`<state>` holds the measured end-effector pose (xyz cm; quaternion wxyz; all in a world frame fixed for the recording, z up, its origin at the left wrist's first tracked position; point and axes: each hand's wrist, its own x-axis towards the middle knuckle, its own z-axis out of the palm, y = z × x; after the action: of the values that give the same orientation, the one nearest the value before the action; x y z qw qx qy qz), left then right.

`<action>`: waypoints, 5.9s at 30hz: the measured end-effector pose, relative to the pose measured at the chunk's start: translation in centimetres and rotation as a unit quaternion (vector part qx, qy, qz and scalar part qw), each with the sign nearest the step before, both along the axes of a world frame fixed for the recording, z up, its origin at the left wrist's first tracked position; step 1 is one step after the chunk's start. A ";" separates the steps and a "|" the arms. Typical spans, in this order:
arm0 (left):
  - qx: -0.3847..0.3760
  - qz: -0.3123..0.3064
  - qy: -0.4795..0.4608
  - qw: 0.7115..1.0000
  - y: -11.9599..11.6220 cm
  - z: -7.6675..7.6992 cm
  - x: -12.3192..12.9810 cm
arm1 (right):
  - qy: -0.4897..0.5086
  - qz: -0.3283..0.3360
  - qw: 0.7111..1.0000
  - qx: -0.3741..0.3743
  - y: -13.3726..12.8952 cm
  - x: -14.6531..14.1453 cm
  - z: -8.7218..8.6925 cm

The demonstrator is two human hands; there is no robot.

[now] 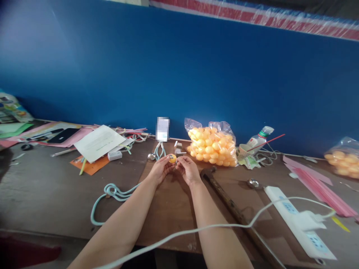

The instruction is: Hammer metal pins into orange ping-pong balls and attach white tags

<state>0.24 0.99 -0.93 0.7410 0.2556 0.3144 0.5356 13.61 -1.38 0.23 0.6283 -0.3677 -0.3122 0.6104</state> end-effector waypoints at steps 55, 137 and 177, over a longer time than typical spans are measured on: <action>-0.032 0.006 0.013 0.999 -0.5 0.8 -0.1 | 0.082 0.012 0.996 -0.039 0.4 0.5 -0.3; 0.062 -0.024 0.023 0.998 -0.4 0.3 0.2 | -0.034 0.007 0.998 -0.042 -0.1 -0.1 0.1; 0.059 -0.016 0.031 0.998 -0.6 0.7 0.2 | -0.026 0.019 0.999 -0.040 0.1 0.1 -0.2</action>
<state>0.40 0.42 -0.28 0.7230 0.3198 0.3010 0.5333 13.75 -1.33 0.04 0.5932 -0.4022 -0.3111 0.6241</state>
